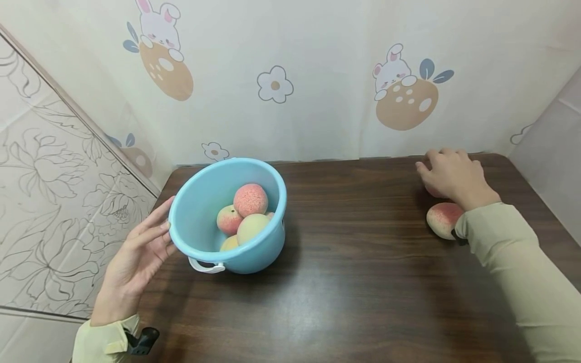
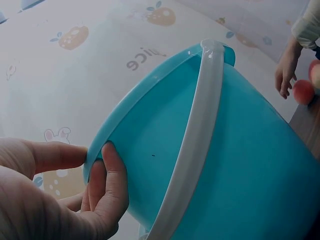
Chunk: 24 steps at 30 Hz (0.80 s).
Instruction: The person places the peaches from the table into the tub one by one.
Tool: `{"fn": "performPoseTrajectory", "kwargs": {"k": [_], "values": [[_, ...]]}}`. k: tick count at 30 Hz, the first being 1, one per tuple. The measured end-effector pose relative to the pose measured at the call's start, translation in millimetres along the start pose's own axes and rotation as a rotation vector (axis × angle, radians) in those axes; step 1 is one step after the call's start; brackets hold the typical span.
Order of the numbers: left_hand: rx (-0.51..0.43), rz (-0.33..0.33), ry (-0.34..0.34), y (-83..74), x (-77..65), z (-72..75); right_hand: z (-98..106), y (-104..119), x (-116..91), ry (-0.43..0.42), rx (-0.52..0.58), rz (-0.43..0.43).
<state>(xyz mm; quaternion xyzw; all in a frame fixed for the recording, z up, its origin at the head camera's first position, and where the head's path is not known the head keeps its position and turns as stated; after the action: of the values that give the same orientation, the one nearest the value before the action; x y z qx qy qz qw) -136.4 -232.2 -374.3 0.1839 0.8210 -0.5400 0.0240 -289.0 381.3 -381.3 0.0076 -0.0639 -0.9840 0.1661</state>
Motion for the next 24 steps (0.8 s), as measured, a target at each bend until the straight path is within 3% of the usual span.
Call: {"fn": "performPoseTrajectory", "kwargs": {"k": [9,17,24], "values": [[-0.002,0.003,-0.009,-0.5,1.2,0.2,-10.5,-31.4,12.5,0.150,0.003,0.055],[0.000,0.004,-0.015,-1.1,1.7,0.9,-19.3,-42.5,19.9,0.198,-0.009,0.090],[-0.001,0.006,-0.018,-1.4,1.9,2.0,-26.5,-42.7,27.7,0.187,-0.004,0.192]]}}
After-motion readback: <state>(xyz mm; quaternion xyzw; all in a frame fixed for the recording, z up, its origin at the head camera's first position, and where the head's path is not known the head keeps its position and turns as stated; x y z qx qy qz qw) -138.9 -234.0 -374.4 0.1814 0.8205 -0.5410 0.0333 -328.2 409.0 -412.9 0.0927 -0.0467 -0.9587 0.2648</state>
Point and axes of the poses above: each hand's wrist, its own x-axis towards the middle knuckle, its own z-axis out of the back of the hand, y = z × x, the point moved 4 cm from there along x, towards the middle knuckle, and after that the axes turned 14 degrees about z, right-handed, at the moved point
